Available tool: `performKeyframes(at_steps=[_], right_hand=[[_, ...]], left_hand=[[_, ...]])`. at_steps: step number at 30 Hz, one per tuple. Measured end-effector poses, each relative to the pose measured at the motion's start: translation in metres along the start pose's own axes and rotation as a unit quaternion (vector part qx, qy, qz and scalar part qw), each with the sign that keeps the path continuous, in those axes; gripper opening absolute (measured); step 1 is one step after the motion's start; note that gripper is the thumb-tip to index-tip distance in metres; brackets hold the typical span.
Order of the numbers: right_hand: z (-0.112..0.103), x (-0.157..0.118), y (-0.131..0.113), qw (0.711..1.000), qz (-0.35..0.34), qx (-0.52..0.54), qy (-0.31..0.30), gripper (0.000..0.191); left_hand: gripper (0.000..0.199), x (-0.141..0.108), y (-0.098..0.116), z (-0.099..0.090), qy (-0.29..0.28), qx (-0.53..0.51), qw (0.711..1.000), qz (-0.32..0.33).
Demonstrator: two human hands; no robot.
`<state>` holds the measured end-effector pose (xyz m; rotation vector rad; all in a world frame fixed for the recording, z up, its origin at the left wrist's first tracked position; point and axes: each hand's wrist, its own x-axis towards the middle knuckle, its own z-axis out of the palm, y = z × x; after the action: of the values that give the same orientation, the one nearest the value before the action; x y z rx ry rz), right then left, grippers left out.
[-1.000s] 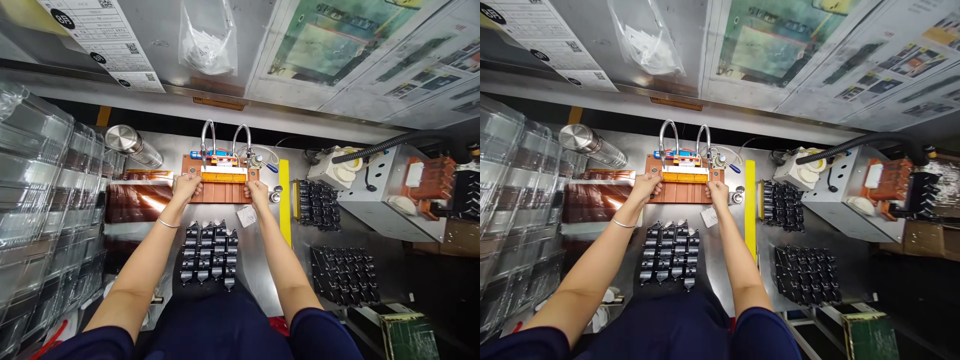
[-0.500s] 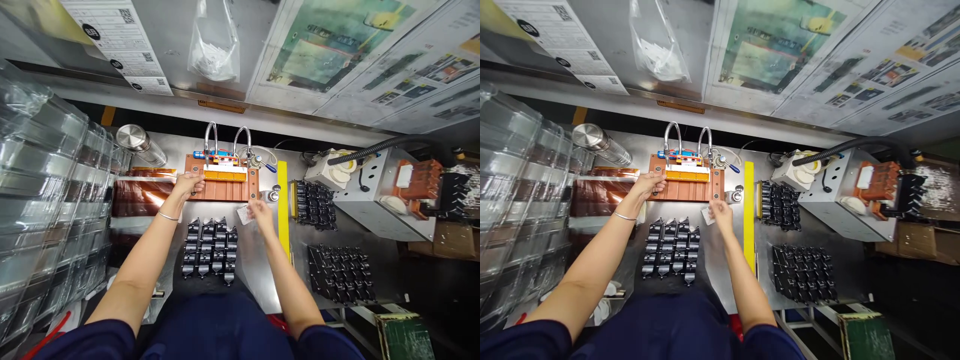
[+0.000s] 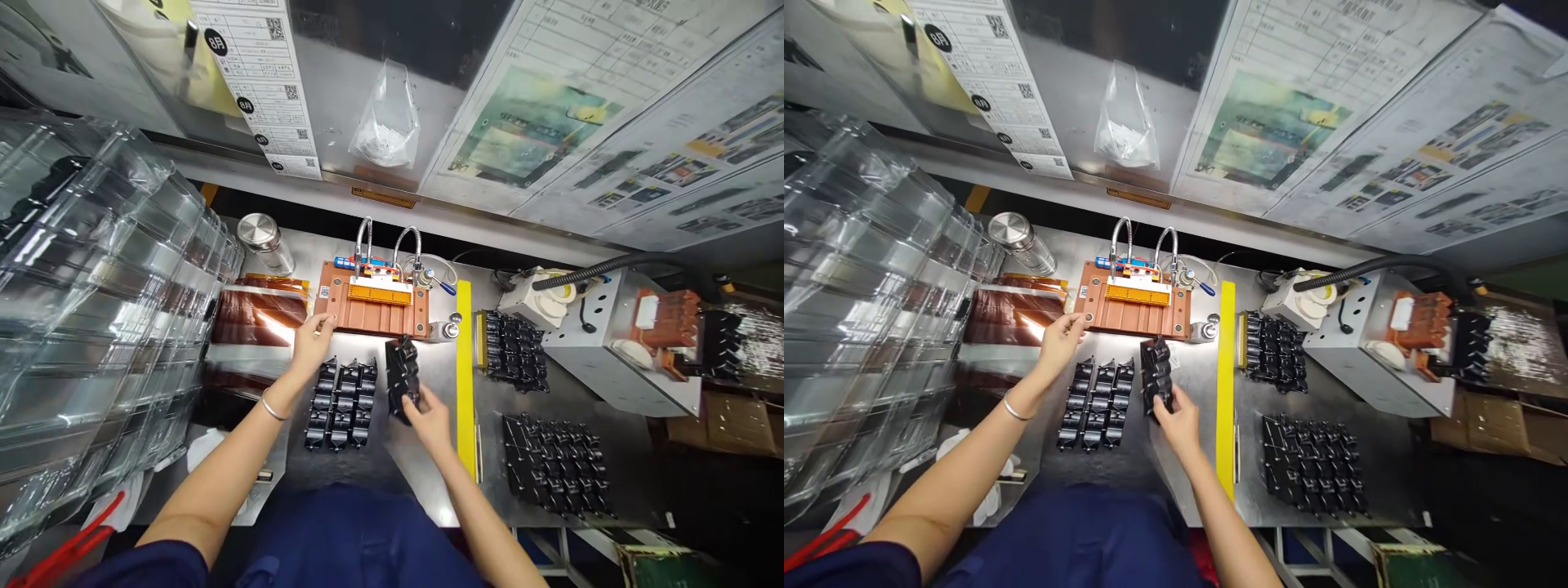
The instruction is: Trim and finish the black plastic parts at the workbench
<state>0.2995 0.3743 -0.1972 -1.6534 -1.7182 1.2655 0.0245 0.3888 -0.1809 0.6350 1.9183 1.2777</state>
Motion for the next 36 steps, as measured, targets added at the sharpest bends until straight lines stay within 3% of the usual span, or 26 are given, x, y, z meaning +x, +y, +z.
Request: performKeyframes(at_steps=[2, 4, 6, 9, 12, 15, 17, 19, 22, 27, 29, 31, 33, 36], right_hand=[[-0.005, 0.034, -0.024, 0.983, -0.129, -0.128, 0.016, 0.036], [0.002, 0.066, -0.043, 0.946, -0.239, -0.216, 0.025, 0.039], [0.018, 0.091, -0.052, 0.908, -0.301, -0.291, 0.000, 0.039], [0.042, 0.110, -0.052, 0.872, -0.324, -0.365, -0.031, 0.038], [0.041, 0.123, -0.047, 0.861, -0.331, -0.383, -0.049, 0.038], [0.013, 0.148, -0.047, 0.876, -0.304, -0.374, -0.033, 0.037], [-0.013, 0.173, -0.051, 0.885, -0.244, -0.397, 0.024, 0.038], [-0.035, 0.199, -0.054, 0.872, -0.170, -0.455, 0.056, 0.040], [-0.056, 0.233, -0.057, 0.848, -0.090, -0.521, 0.027, 0.036], [-0.072, 0.261, -0.064, 0.849, -0.088, -0.522, 0.011, 0.036], [-0.071, 0.260, -0.067, 0.851, -0.091, -0.517, 0.023, 0.036], [-0.061, 0.249, -0.068, 0.866, -0.098, -0.487, 0.053, 0.036], [-0.042, 0.231, -0.065, 0.905, -0.103, -0.409, 0.060, 0.037], [-0.007, 0.195, -0.057, 0.973, -0.081, -0.217, -0.006, 0.047]], left_hand=[[0.026, -0.011, 0.000, 0.001, 0.049, 0.078, 0.985, 0.145], [0.029, -0.017, 0.000, 0.007, 0.074, 0.137, 0.952, 0.262], [0.027, -0.017, -0.004, 0.018, 0.040, 0.189, 0.921, 0.339], [0.023, -0.005, -0.013, 0.035, -0.046, 0.290, 0.878, 0.377], [0.025, 0.019, -0.019, 0.046, -0.086, 0.374, 0.845, 0.372], [0.029, 0.043, -0.019, 0.052, -0.100, 0.400, 0.833, 0.368], [0.029, 0.053, -0.018, 0.054, -0.107, 0.403, 0.833, 0.362], [0.030, 0.058, -0.018, 0.055, -0.115, 0.399, 0.836, 0.358], [0.034, 0.057, -0.020, 0.056, -0.117, 0.393, 0.842, 0.352], [0.030, 0.054, -0.019, 0.054, -0.118, 0.390, 0.843, 0.351], [0.028, 0.056, -0.017, 0.052, -0.120, 0.363, 0.858, 0.343], [0.032, 0.061, -0.015, 0.050, -0.087, 0.329, 0.889, 0.306], [0.040, 0.066, -0.013, 0.051, -0.019, 0.309, 0.922, 0.232], [0.049, 0.066, -0.009, 0.054, 0.037, 0.306, 0.942, 0.132]])
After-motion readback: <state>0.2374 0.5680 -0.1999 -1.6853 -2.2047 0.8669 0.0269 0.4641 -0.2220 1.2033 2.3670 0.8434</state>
